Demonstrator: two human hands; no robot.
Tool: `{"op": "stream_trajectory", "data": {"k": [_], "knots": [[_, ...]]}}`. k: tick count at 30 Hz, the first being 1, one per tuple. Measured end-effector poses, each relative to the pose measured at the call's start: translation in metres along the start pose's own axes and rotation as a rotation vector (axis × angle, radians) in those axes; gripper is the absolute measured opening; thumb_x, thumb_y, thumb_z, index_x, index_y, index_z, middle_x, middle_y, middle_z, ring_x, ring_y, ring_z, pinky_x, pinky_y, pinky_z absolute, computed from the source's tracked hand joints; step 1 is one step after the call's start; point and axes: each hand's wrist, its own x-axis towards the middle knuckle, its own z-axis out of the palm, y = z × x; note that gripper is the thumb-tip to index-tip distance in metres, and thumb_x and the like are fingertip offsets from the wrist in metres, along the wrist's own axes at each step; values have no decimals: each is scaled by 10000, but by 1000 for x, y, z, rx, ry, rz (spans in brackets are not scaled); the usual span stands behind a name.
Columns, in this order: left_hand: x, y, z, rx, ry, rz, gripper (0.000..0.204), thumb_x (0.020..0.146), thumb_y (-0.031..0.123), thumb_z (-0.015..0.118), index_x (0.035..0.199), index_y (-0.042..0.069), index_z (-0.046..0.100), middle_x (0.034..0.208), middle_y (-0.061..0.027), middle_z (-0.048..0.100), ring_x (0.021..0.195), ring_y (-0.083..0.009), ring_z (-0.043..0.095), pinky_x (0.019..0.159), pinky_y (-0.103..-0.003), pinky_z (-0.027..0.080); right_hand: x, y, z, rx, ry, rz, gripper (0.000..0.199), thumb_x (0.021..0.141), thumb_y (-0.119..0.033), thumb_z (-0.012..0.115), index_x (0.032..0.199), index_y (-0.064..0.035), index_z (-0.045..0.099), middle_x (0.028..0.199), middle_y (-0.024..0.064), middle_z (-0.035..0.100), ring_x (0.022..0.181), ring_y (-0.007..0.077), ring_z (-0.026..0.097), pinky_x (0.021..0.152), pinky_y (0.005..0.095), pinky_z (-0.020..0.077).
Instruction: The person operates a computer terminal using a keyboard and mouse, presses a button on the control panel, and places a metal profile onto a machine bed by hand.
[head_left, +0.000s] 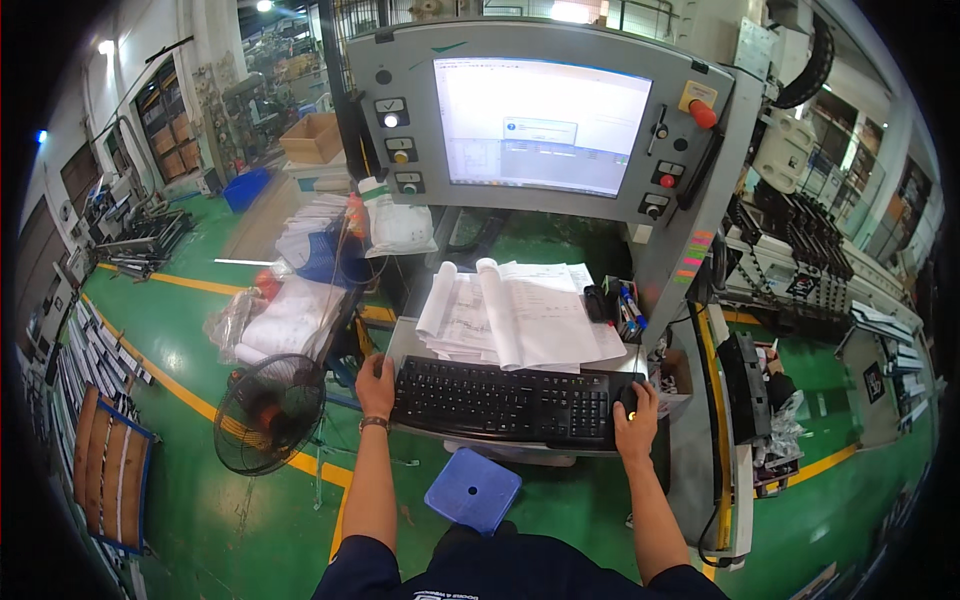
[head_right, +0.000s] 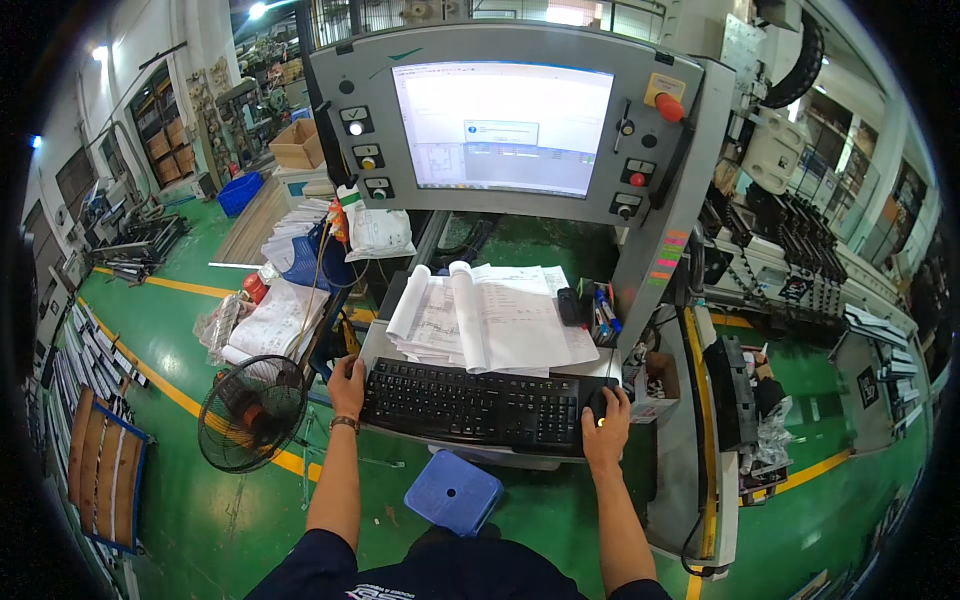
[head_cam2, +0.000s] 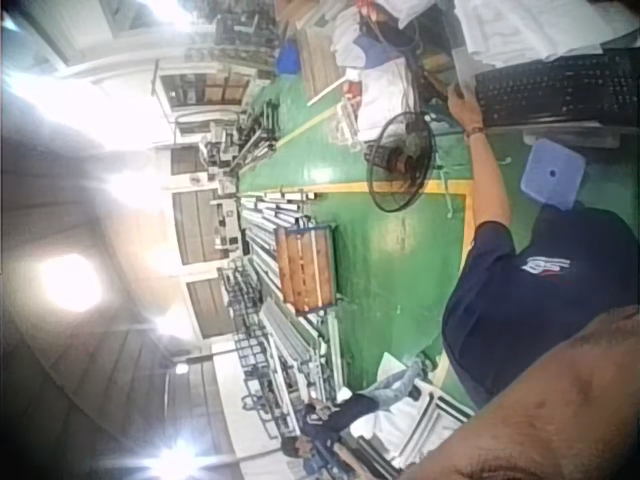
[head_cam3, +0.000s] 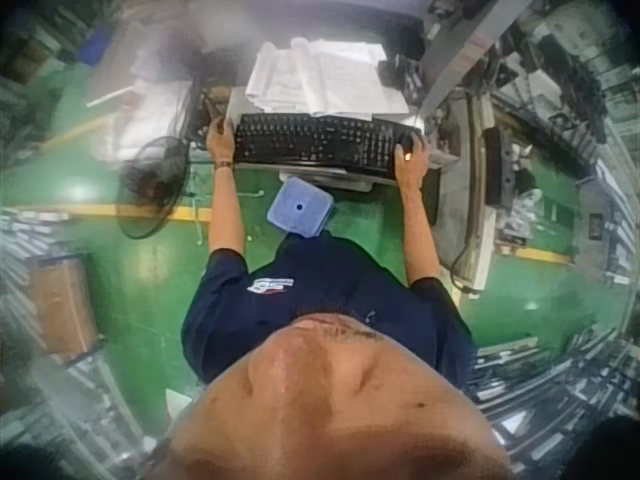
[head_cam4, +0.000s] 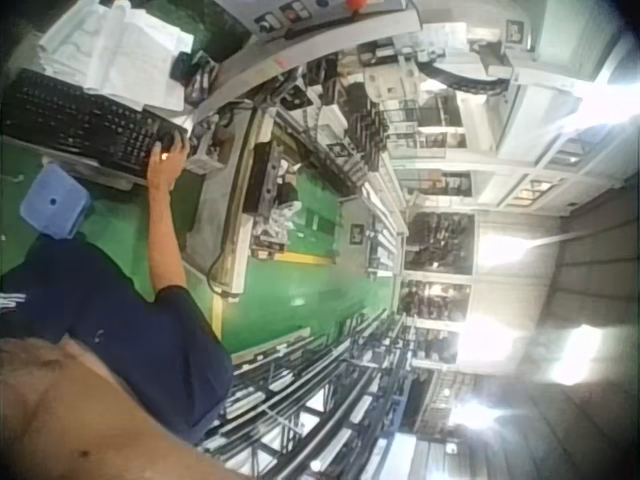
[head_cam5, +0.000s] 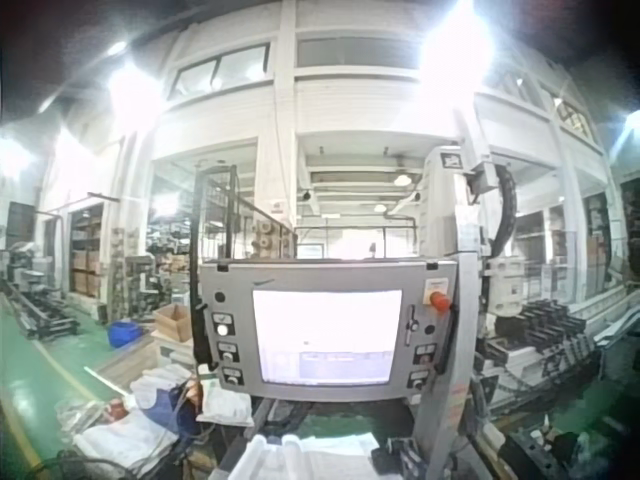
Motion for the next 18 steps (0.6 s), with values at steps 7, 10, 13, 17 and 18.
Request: {"op": "stream_trajectory", "data": {"k": [7, 10, 13, 17, 18], "knots": [[2, -4, 2, -22, 12, -51, 338, 1034, 272, 755, 1208, -18, 757, 1107, -193, 808, 1036, -325, 780, 933, -410, 590, -1, -5, -3, -32, 25, 44, 519, 917, -167, 763, 1404, -27, 651, 1534, 215, 547, 1357, 452, 580, 1129, 514, 488], [1, -3, 4, -43, 4, -49, 338, 1034, 276, 756, 1206, -15, 758, 1101, -191, 809, 1033, -326, 780, 931, -411, 590, -1, -2, -2, -38, 32, 34, 512, 916, -163, 765, 1397, -27, 656, 1531, 217, 549, 1356, 451, 582, 1128, 509, 489], [1, -2, 4, -37, 0, -48, 341, 1036, 277, 755, 1205, -19, 758, 1100, -191, 809, 1034, -324, 780, 930, -411, 590, 0, -2, -3, -43, 30, 24, 506, 917, -160, 764, 1394, -28, 660, 1531, 219, 549, 1360, 451, 581, 1131, 506, 489], [1, -1, 1, 12, 21, -28, 339, 1037, 268, 753, 1200, -29, 756, 1089, -188, 812, 1022, -312, 785, 921, -406, 592, 0, -3, -2, -52, 16, 30, 500, 926, -163, 762, 1397, -28, 659, 1538, 223, 544, 1366, 451, 579, 1136, 503, 489], [1, 0, 1, 12, 23, -28, 339, 1037, 268, 753, 1200, -29, 756, 1089, -188, 812, 1022, -312, 785, 921, -406, 592, 0, -3, -2, -51, 16, 29, 500, 926, -163, 762, 1397, -28, 659, 1538, 223, 544, 1366, 451, 579, 1136, 503, 489]]}}
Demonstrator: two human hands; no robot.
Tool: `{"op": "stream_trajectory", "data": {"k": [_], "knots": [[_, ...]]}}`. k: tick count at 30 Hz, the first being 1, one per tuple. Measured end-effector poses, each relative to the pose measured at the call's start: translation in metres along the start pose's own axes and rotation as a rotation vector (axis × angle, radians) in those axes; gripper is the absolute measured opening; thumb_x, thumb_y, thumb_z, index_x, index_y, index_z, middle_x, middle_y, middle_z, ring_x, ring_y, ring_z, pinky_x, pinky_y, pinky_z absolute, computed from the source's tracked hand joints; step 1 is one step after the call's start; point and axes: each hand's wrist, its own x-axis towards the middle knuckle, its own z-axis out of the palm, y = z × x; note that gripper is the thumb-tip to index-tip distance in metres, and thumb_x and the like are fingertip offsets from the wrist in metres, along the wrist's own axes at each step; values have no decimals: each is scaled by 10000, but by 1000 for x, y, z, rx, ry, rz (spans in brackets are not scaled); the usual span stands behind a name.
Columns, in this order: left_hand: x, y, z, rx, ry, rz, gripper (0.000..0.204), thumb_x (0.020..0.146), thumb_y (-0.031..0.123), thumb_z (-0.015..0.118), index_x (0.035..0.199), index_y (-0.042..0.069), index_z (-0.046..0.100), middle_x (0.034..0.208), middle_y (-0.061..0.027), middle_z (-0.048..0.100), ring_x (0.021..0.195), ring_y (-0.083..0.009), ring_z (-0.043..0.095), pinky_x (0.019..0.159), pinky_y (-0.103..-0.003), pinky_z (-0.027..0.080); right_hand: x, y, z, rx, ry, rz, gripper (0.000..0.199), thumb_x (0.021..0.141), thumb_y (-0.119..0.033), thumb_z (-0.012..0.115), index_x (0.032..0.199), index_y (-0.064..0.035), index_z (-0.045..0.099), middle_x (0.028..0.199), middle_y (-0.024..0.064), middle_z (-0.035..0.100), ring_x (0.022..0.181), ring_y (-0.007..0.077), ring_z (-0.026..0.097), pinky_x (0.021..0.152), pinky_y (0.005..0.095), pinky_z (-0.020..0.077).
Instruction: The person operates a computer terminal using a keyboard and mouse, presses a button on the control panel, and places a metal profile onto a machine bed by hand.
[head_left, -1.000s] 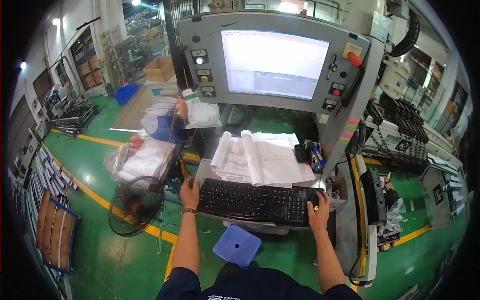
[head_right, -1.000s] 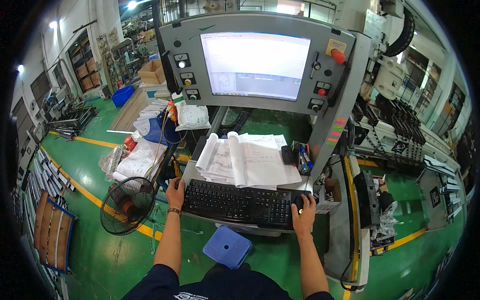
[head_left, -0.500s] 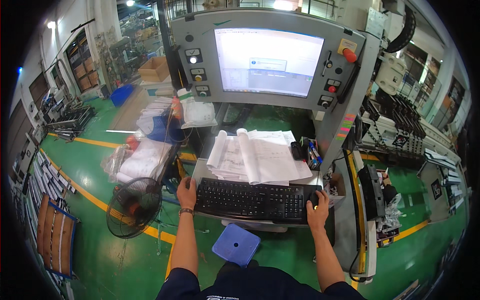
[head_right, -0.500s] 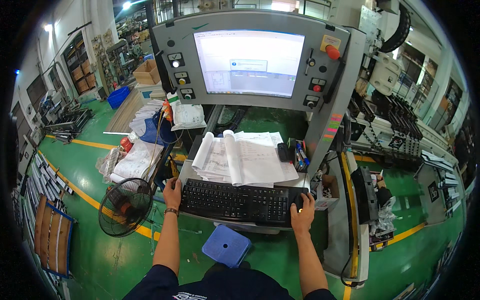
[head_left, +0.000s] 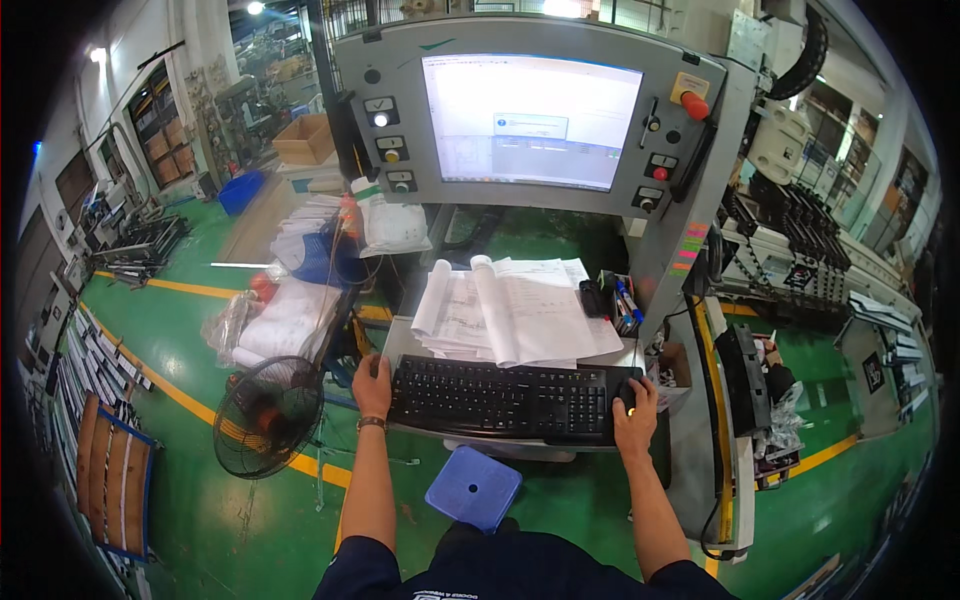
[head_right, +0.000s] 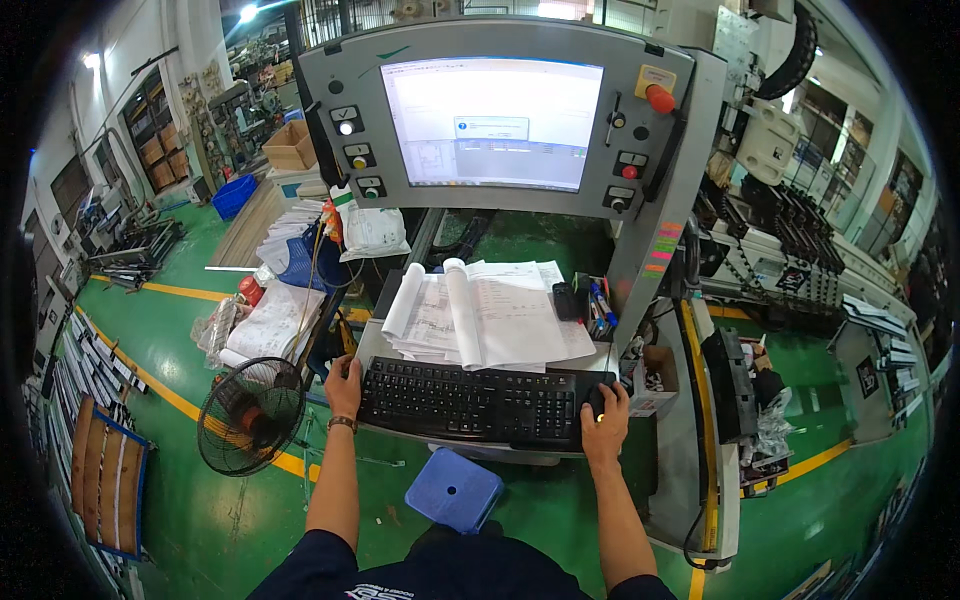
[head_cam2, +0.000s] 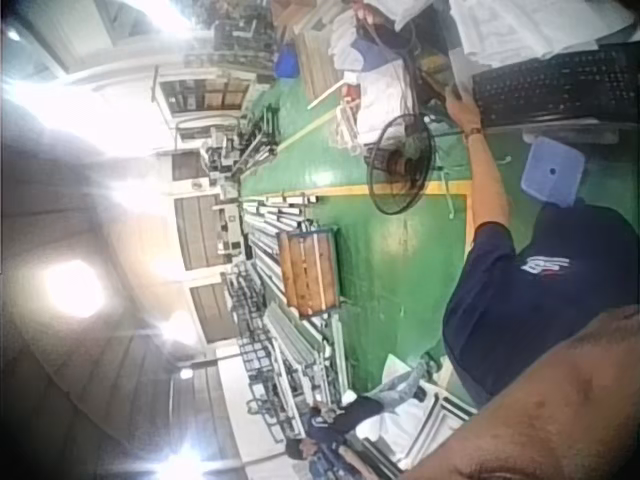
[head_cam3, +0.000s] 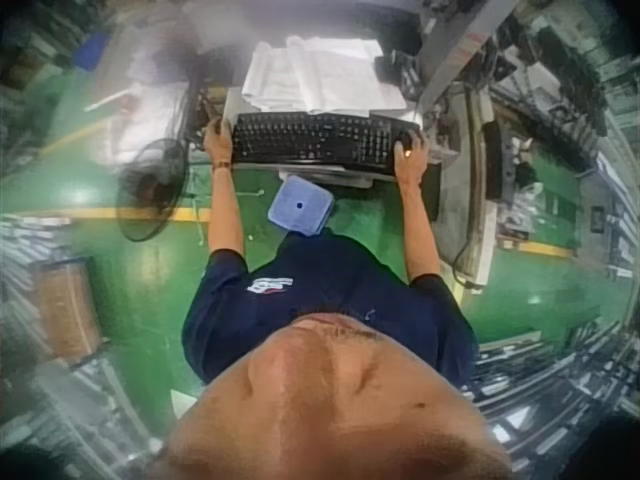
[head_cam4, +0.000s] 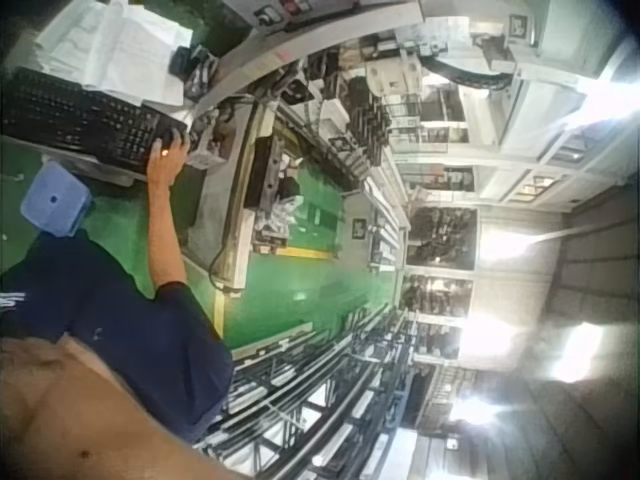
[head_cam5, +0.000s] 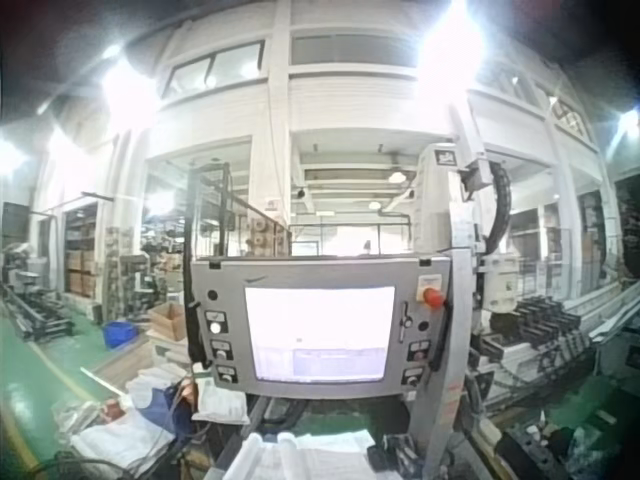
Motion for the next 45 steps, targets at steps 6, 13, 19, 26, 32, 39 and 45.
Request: {"op": "stream_trajectory", "data": {"k": [6, 13, 19, 26, 32, 39, 45], "knots": [[-4, 11, -2, -44, 7, 22, 321, 1037, 255, 752, 1186, -29, 759, 1055, -183, 815, 984, -304, 791, 896, -399, 597, 1, 0, -1, 36, -5, -22, 520, 962, -183, 750, 1443, -29, 625, 1551, 231, 531, 1380, 459, 564, 1149, 512, 476], [-4, 16, -3, -32, -2, 0, 315, 1035, 249, 754, 1180, -30, 758, 1058, -184, 814, 985, -296, 790, 901, -394, 596, 3, 0, 0, 18, -44, -57, 522, 997, -204, 735, 1461, -7, 599, 1563, 246, 508, 1414, 473, 526, 1181, 522, 442], [-3, 12, -3, -4, -1, 3, 328, 1032, 257, 757, 1195, -28, 757, 1085, -193, 813, 1011, -321, 789, 916, -410, 596, 3, 3, 0, 27, -49, -48, 513, 999, -198, 726, 1458, -8, 600, 1563, 247, 508, 1410, 475, 530, 1180, 521, 444], [-4, 13, -3, -32, -9, 11, 341, 1035, 274, 749, 1197, -26, 758, 1090, -196, 812, 1019, -330, 785, 921, -418, 593, 2, -1, -2, 24, -59, -28, 515, 999, -195, 731, 1465, -20, 596, 1571, 230, 509, 1414, 466, 532, 1181, 510, 449], [-3, 12, -2, 19, -9, 6, 336, 1035, 273, 747, 1193, -24, 759, 1085, -196, 810, 1020, -339, 782, 922, -424, 591, 3, 0, -1, 13, -61, -27, 488, 1001, -201, 735, 1442, -26, 620, 1574, 231, 506, 1423, 464, 528, 1185, 510, 448], [0, 0, -3, 28, -60, -29, 387, 1064, 308, 737, 1290, -7, 737, 1174, -171, 799, 1088, -308, 759, 946, -420, 584, 3, -1, 0, 21, -70, -22, 498, 1003, -215, 734, 1454, -38, 621, 1587, 228, 498, 1437, 460, 516, 1195, 513, 438], [-1, 2, -1, -9, -63, -35, 382, 1062, 306, 741, 1280, -7, 743, 1150, -163, 802, 1065, -291, 762, 931, -416, 584, 5, -3, -3, 13, -108, -19, 559, 1039, -269, 717, 1516, -22, 565, 1622, 237, 468, 1465, 464, 487, 1217, 518, 413]]}}
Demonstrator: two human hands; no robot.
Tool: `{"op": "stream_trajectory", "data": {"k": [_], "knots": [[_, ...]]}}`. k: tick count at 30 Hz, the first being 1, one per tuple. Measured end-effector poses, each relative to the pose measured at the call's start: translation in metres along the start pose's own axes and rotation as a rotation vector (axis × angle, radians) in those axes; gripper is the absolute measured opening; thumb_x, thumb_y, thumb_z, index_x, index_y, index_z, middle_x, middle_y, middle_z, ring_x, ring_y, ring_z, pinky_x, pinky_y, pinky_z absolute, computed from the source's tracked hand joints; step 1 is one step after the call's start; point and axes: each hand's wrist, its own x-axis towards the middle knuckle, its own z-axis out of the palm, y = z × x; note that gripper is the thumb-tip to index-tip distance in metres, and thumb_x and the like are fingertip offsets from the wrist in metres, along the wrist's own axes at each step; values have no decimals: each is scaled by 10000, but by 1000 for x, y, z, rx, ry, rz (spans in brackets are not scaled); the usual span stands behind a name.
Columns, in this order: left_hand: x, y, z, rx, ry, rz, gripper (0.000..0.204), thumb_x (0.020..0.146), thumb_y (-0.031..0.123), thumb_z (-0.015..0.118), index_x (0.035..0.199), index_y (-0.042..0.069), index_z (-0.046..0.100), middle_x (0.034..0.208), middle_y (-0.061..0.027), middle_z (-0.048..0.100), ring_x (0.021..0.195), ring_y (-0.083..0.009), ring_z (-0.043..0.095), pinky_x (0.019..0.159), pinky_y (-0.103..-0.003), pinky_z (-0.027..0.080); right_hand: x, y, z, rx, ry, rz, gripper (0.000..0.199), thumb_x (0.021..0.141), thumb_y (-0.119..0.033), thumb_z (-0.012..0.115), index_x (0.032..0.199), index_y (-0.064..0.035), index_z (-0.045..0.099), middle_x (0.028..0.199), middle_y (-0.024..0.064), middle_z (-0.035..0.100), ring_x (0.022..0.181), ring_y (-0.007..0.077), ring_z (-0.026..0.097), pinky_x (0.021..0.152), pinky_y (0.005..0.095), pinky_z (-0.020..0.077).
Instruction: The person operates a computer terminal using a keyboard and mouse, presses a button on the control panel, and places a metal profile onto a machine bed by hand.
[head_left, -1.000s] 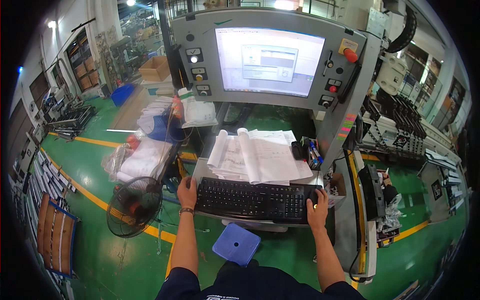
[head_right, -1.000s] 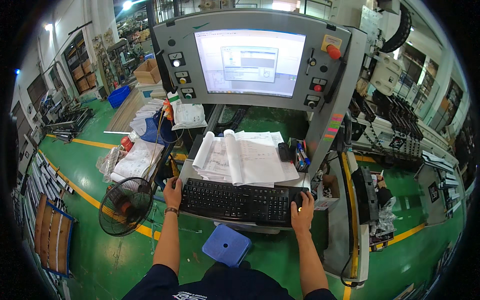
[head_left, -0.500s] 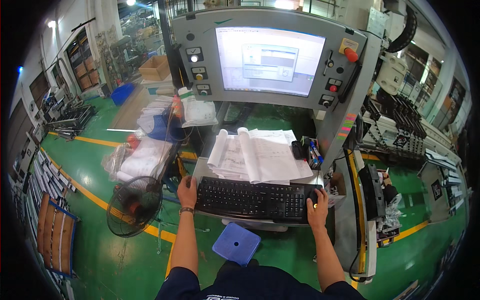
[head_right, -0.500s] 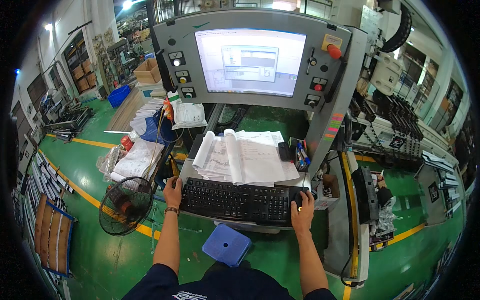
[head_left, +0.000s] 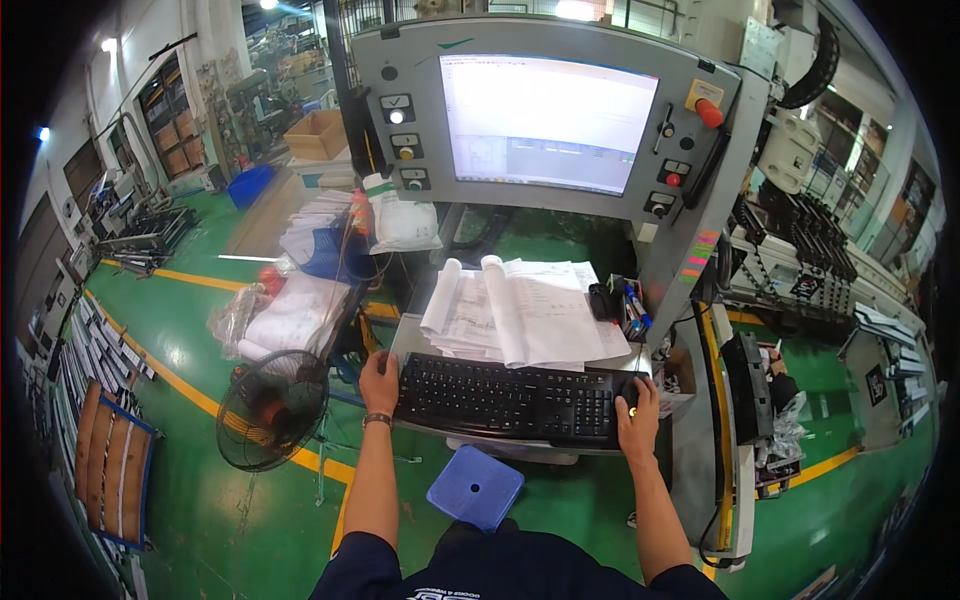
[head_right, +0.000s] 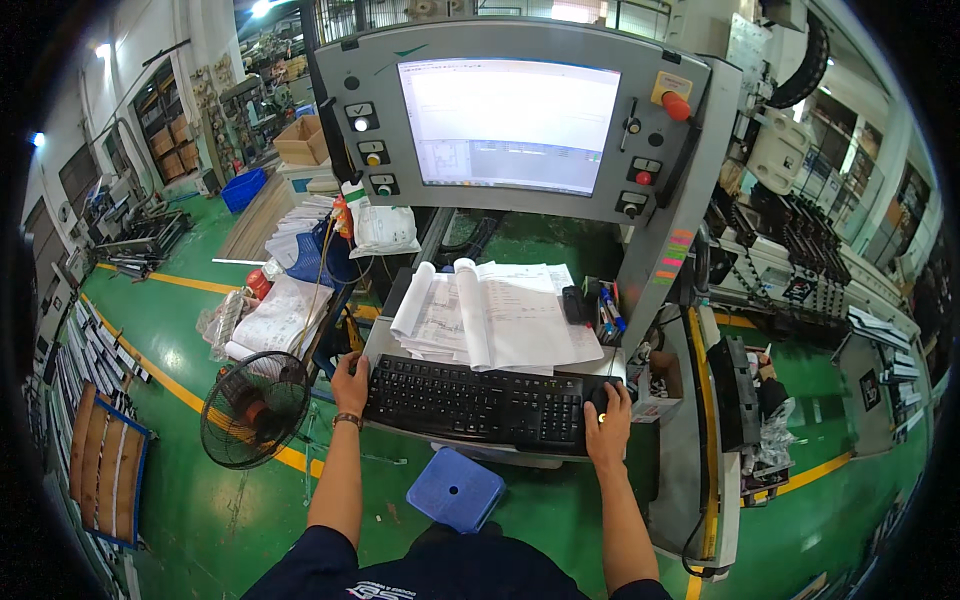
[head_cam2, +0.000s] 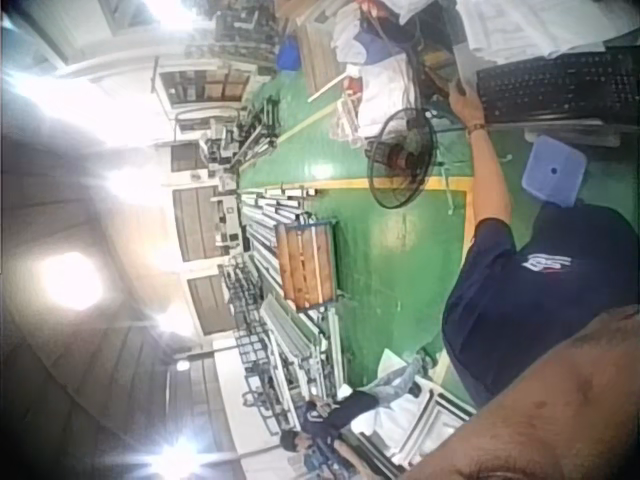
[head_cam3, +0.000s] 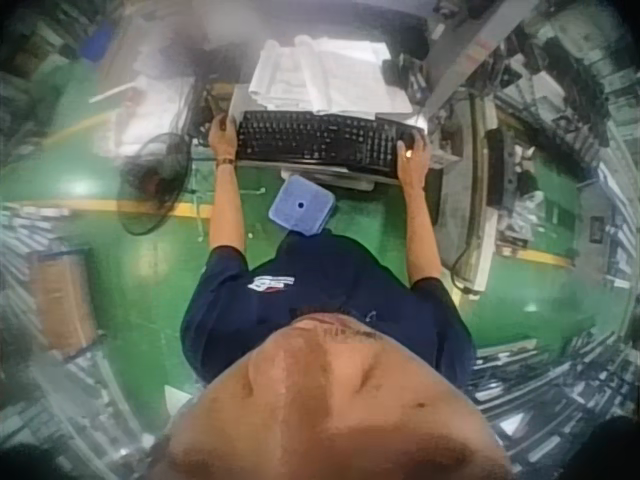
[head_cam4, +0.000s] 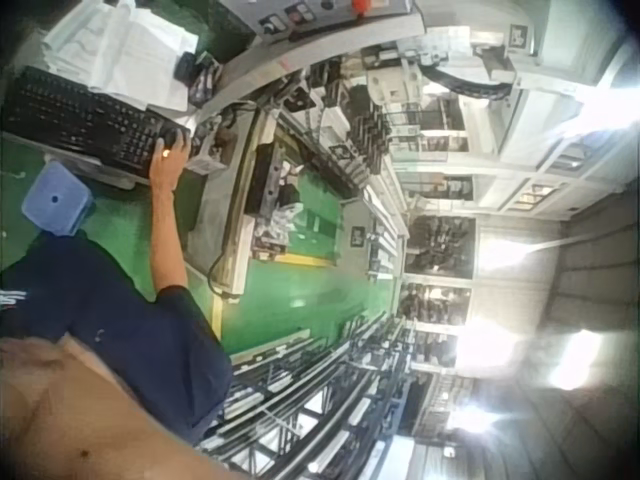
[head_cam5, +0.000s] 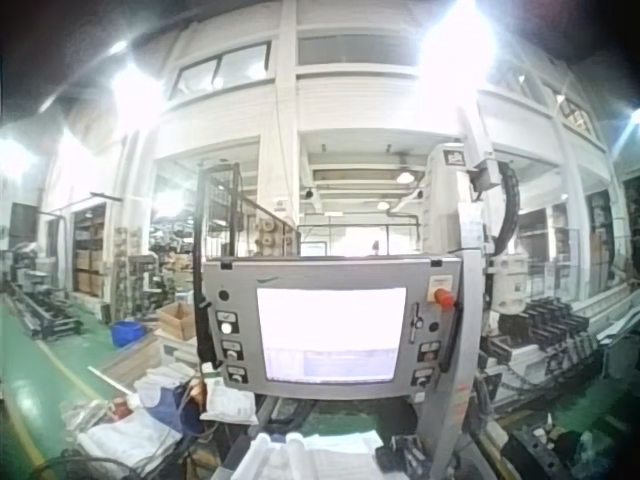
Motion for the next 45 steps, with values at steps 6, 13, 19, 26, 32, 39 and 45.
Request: {"op": "stream_trajectory", "data": {"k": [6, 13, 19, 26, 32, 39, 45], "knots": [[0, 1, -1, 34, 10, -2, 373, 1061, 287, 739, 1277, -17, 740, 1138, -166, 803, 1048, -288, 762, 925, -410, 582, 1, 0, 1, -18, -37, -1, 568, 1070, -326, 691, 1534, -29, 552, 1640, 240, 451, 1504, 457, 444, 1241, 531, 376], [1, -1, 2, 13, 14, 27, 370, 1059, 279, 737, 1276, -20, 735, 1132, -167, 801, 1045, -287, 762, 923, -405, 582, 2, 6, 2, -29, -36, -19, 562, 1077, -340, 682, 1534, -38, 558, 1650, 242, 443, 1508, 464, 437, 1241, 545, 368], [2, -11, 0, 24, 29, 36, 368, 1058, 280, 738, 1268, -22, 737, 1139, -163, 802, 1050, -277, 761, 927, -401, 581, 2, 3, 4, -11, -21, -28, 569, 1056, -336, 710, 1524, -43, 576, 1642, 262, 453, 1497, 472, 449, 1236, 546, 370], [1, -4, 2, 22, 12, 14, 379, 1067, 291, 732, 1284, -20, 738, 1155, -171, 799, 1070, -296, 759, 939, -415, 583, 0, 5, 3, -8, 26, -53, 562, 984, -231, 764, 1482, -31, 600, 1616, 248, 480, 1457, 475, 489, 1203, 541, 414], [0, 1, 2, 4, -4, -5, 387, 1069, 309, 733, 1286, -11, 742, 1165, -170, 799, 1081, -300, 757, 938, -429, 584, -3, 7, 4, 5, 71, 1, 548, 905, -147, 767, 1423, -28, 634, 1573, 227, 521, 1402, 470, 538, 1162, 525, 458], [1, 0, -1, 0, 6, 6, 378, 1065, 305, 737, 1278, -6, 743, 1147, -165, 802, 1065, -296, 757, 926, -427, 583, -2, 5, 5, -4, 82, -19, 537, 916, -144, 776, 1424, -39, 637, 1565, 231, 526, 1402, 472, 541, 1163, 519, 464], [0, 4, -2, 1, 44, 11, 345, 1035, 265, 751, 1217, -28, 753, 1120, -204, 809, 1062, -339, 780, 950, -425, 590, -2, 3, 4, -5, 66, -25, 515, 928, -141, 776, 1415, -40, 644, 1571, 234, 523, 1404, 467, 545, 1166, 518, 465]]}}
